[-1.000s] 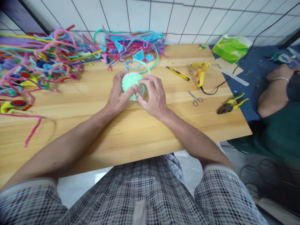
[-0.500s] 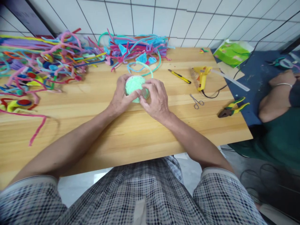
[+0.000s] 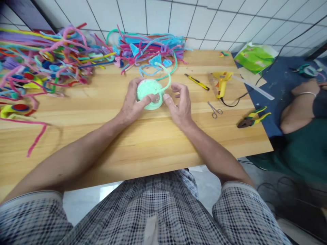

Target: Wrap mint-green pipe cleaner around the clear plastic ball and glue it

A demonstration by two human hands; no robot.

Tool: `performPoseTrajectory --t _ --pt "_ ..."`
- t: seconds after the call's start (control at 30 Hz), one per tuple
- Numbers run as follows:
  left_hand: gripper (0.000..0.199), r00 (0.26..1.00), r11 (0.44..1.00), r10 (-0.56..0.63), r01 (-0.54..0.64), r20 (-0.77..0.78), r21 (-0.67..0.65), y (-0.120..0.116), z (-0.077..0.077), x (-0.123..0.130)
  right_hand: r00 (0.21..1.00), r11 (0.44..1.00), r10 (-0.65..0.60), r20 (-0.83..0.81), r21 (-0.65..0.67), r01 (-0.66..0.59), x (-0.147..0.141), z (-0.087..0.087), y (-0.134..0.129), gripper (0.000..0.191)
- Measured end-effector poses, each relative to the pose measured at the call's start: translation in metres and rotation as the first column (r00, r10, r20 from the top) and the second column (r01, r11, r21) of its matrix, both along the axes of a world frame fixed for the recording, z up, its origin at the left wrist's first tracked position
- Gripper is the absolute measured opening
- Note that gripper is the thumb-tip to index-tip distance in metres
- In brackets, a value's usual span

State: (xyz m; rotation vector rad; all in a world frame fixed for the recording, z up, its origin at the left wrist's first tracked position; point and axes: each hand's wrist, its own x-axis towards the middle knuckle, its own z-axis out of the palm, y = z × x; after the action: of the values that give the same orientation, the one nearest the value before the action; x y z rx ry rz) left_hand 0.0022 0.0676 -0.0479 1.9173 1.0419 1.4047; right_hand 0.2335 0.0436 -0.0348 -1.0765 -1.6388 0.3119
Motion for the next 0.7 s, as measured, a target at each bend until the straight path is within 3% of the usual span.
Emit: performPoseTrajectory --t 0.1,0.2,0.27,0.33,0.43,0.53,0.6,0.7 --pt "0.079 1.000 1.000 -0.013 0.013 -0.010 -0.010 0.003 -0.001 -0.002 0.967 0.957 0.133 -0.217 -0.225 -0.182 0.000 0.001 0.008 0.063" --pt "0.078 1.000 0.999 -0.026 0.025 -0.005 -0.029 0.006 -0.003 -0.004 0.874 0.890 0.249 -0.417 -0.257 -0.376 -0.005 0.010 0.009 0.055" --pt "0.078 0.999 0.999 -0.032 0.032 0.007 -0.039 0.008 -0.004 -0.006 0.852 0.878 0.295 -0.432 -0.230 -0.420 -0.008 0.015 0.006 0.050" --pt "0.078 0.999 0.998 -0.034 0.035 0.022 -0.047 0.008 -0.007 -0.007 0.893 0.898 0.294 -0.340 -0.222 -0.380 -0.009 0.015 0.004 0.049" --pt "0.077 0.999 0.998 -0.010 0.012 0.047 -0.056 0.010 -0.011 -0.008 0.981 0.960 0.163 -0.107 -0.211 -0.182 -0.002 0.007 0.012 0.047" --pt "0.078 0.996 0.997 0.035 -0.029 0.087 -0.072 0.013 -0.014 -0.009 0.991 0.964 -0.132 -0.012 -0.234 0.125 0.024 0.003 0.035 0.036" --pt "0.082 0.993 0.995 0.042 -0.032 0.106 -0.092 0.016 -0.016 -0.009 0.926 0.886 -0.378 0.007 -0.287 0.364 0.053 0.006 0.052 0.035" --pt "0.082 0.988 0.993 0.051 -0.035 0.145 -0.109 0.019 -0.017 -0.007 0.741 0.669 -0.656 0.144 -0.342 0.659 0.104 0.016 0.065 0.046"
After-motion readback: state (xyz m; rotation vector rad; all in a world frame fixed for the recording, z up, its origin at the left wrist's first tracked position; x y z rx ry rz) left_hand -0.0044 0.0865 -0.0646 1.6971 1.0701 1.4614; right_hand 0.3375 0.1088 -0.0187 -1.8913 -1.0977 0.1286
